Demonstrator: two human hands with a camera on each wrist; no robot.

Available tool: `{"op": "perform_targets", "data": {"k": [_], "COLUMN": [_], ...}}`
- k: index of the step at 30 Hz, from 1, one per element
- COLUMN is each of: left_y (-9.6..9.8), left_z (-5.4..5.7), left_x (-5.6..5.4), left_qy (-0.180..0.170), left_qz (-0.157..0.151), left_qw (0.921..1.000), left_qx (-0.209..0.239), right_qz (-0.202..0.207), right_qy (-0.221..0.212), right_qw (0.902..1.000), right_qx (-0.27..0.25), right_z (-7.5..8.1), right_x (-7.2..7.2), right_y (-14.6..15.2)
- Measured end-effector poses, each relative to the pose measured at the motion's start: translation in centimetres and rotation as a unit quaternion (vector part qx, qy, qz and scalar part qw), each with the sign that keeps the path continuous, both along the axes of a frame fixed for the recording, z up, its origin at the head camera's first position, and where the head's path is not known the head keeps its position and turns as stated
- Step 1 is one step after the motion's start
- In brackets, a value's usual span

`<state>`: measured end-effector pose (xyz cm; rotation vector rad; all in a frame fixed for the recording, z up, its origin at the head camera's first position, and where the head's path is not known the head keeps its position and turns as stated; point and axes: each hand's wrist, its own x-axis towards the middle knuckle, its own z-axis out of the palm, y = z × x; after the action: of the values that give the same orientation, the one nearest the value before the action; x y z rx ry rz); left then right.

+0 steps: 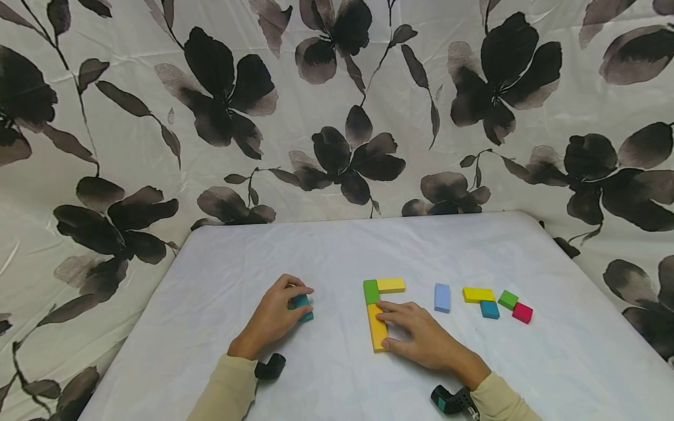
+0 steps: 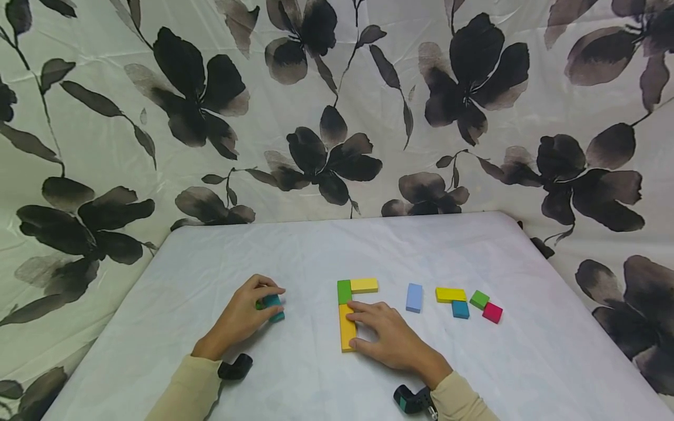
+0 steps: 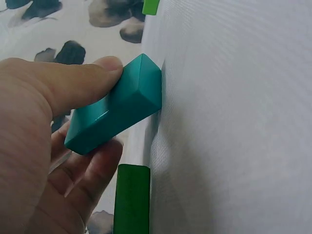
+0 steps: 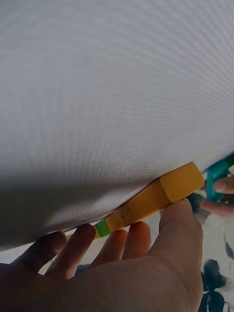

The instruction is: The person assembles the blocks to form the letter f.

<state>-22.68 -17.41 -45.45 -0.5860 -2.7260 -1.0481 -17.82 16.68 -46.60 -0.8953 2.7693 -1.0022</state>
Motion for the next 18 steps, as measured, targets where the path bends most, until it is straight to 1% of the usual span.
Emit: {"op": "perform_targets", "data": {"k": [3, 7, 11, 18], "left_y": [0.12, 0.19, 0.18, 0.22], "left_z": [0.11, 0.17, 0.08, 0.26], "left_x": [-0.01, 0.01, 0.00, 0.08], "left_qy": [0.000, -0.002, -0.003, -0.015], "left_qz": [0.001, -0.002, -0.001, 0.003], "left_qw": [1.0000, 0.9999, 1.0000, 0.9998], "left_qx": [0.006, 0.015, 0.009, 0.011], "right_qz": [-0.002, 0.000, 0.002, 0.000], "right_qy": [-0.003, 0.006, 0.012, 0.001], "right_qw": [1.0000, 1.0000, 0.9999, 1.0000], "right_qx": [-0.001, -0.002, -0.001, 0.001], "right_z": [0.07, 0.03, -0.07, 0.15], "right_x": [0.01, 0.07, 0.13, 0.12], "right_y": [-0.02, -0.07, -0.10, -0.09]}}
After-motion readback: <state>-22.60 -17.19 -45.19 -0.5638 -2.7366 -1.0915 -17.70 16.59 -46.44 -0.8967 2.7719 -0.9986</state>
